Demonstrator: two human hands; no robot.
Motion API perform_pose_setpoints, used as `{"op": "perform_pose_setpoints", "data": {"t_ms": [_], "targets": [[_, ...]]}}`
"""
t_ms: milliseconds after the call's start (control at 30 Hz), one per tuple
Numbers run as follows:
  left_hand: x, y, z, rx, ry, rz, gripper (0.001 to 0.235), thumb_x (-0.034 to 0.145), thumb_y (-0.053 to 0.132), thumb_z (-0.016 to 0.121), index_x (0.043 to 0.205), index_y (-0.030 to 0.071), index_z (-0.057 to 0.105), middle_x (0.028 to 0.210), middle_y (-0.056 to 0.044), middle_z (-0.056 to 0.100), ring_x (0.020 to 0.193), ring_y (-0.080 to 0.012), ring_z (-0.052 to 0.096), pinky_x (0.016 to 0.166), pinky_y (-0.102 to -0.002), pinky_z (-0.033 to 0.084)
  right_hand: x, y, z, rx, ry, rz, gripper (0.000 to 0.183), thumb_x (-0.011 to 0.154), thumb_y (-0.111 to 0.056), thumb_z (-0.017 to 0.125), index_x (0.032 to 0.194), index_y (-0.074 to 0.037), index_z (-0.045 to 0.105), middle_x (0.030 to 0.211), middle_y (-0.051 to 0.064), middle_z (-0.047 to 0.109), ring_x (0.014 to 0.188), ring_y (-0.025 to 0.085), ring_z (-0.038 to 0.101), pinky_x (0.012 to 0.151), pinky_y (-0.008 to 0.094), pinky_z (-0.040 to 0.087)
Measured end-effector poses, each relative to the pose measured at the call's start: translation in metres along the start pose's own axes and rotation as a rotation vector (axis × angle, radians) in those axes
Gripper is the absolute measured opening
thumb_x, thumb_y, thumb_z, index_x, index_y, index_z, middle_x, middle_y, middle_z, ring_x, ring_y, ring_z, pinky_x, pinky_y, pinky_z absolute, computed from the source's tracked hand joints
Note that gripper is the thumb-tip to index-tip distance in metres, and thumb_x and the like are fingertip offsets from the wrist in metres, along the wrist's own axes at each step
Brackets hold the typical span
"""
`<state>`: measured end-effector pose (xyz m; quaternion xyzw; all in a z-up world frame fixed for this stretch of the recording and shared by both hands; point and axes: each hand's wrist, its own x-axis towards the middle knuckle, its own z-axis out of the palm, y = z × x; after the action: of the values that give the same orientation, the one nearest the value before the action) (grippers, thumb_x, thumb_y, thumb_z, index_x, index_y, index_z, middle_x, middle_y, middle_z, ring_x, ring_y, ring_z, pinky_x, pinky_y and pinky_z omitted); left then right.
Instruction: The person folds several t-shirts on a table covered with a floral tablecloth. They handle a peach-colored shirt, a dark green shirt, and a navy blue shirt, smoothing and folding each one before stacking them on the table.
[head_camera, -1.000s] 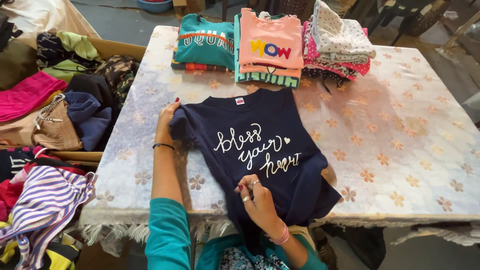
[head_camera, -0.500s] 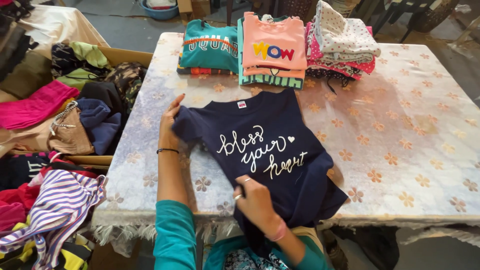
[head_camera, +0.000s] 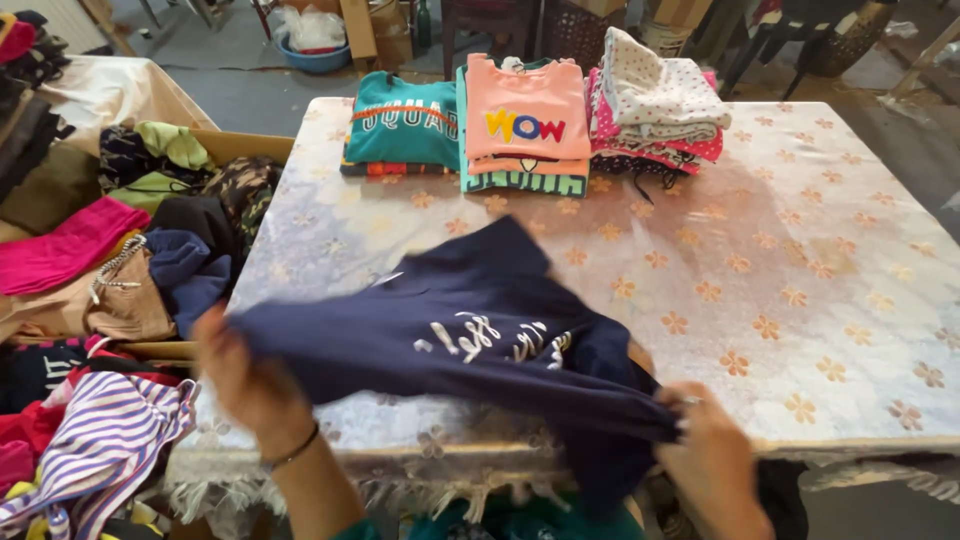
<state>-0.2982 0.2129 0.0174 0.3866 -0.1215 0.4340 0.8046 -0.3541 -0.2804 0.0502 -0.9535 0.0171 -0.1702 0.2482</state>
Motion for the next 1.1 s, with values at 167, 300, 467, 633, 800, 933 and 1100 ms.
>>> {"op": "perform_pose_setpoints", "data": {"t_ms": [167,300,467,633,800,933,1100], "targets": [[-0.07,0.095,-0.012,0.265,0.033,0.277,0.039,0.112,0.02,0.057,0.147,0.003,0.056,0.132,-0.009,0.06,0.115,-0.0167,0.06,0.108,-0.031,0.049,-0.038,0.091,-0.066,0.178,0.025,-0.172,0.058,0.051,0.001,0.07,0.107,-0.015,0.069,0.104,0.003,0.076,0.102,0.022,0.073,0.084,0.038,0.058],[-0.046,0.107,0.012,0.301,-0.062,0.31,0.041,0.112,0.016,0.055,0.149,0.001,0.055,0.139,-0.01,0.061,0.121,-0.0176,0.064,0.112,-0.03,0.051,-0.012,0.199,-0.092,0.34,-0.347,-0.542,0.071,0.041,-0.023,0.097,0.105,-0.011,0.07,0.114,0.009,0.074,0.107,0.023,0.069,0.082,0.034,0.059],[0.044,0.077,0.202,0.336,-0.185,0.355,0.043,0.112,0.012,0.052,0.152,-0.001,0.055,0.147,-0.011,0.063,0.129,-0.0191,0.068,0.118,-0.03,0.054,0.065,0.126,-0.114,0.474,0.049,0.031,0.034,0.08,0.009,0.064,0.114,0.002,0.067,0.109,0.01,0.071,0.104,0.017,0.067,0.094,0.031,0.052],[0.148,-0.068,0.26,0.911,-0.589,0.27,0.06,0.103,0.021,0.065,0.157,0.011,0.041,0.145,-0.013,0.056,0.131,-0.0289,0.051,0.115,-0.036,0.04,0.241,0.139,-0.034,0.385,0.017,0.061,0.031,0.091,-0.019,0.075,0.114,0.002,0.073,0.091,0.009,0.073,0.081,0.016,0.063,0.07,0.033,0.049],[0.133,-0.175,0.191,1.307,-0.746,0.294,0.097,0.096,0.044,0.074,0.165,0.009,0.016,0.169,-0.018,0.027,0.152,-0.0419,0.028,0.122,-0.056,0.019,0.31,0.197,0.084,0.207,0.3,0.126,0.052,0.092,-0.04,0.083,0.117,0.002,0.067,0.098,0.017,0.073,0.088,0.029,0.07,0.078,0.041,0.054],[0.057,-0.174,0.114,1.351,-0.911,0.247,0.082,0.093,0.052,0.073,0.149,0.004,0.038,0.155,-0.02,0.039,0.144,-0.0416,0.037,0.117,-0.056,0.024,0.253,0.164,0.092,0.19,0.13,-0.122,0.05,0.096,-0.039,0.074,0.125,0.001,0.064,0.117,0.021,0.068,0.109,0.034,0.066,0.095,0.044,0.052],[0.003,-0.121,0.071,1.302,-1.142,0.257,0.069,0.08,0.054,0.077,0.119,0.003,0.052,0.125,-0.018,0.053,0.124,-0.0386,0.048,0.105,-0.052,0.034,0.156,0.049,0.021,0.087,-0.118,-0.562,0.052,0.083,-0.03,0.076,0.126,-0.004,0.064,0.131,0.019,0.062,0.125,0.037,0.056,0.105,0.045,0.046]]}}
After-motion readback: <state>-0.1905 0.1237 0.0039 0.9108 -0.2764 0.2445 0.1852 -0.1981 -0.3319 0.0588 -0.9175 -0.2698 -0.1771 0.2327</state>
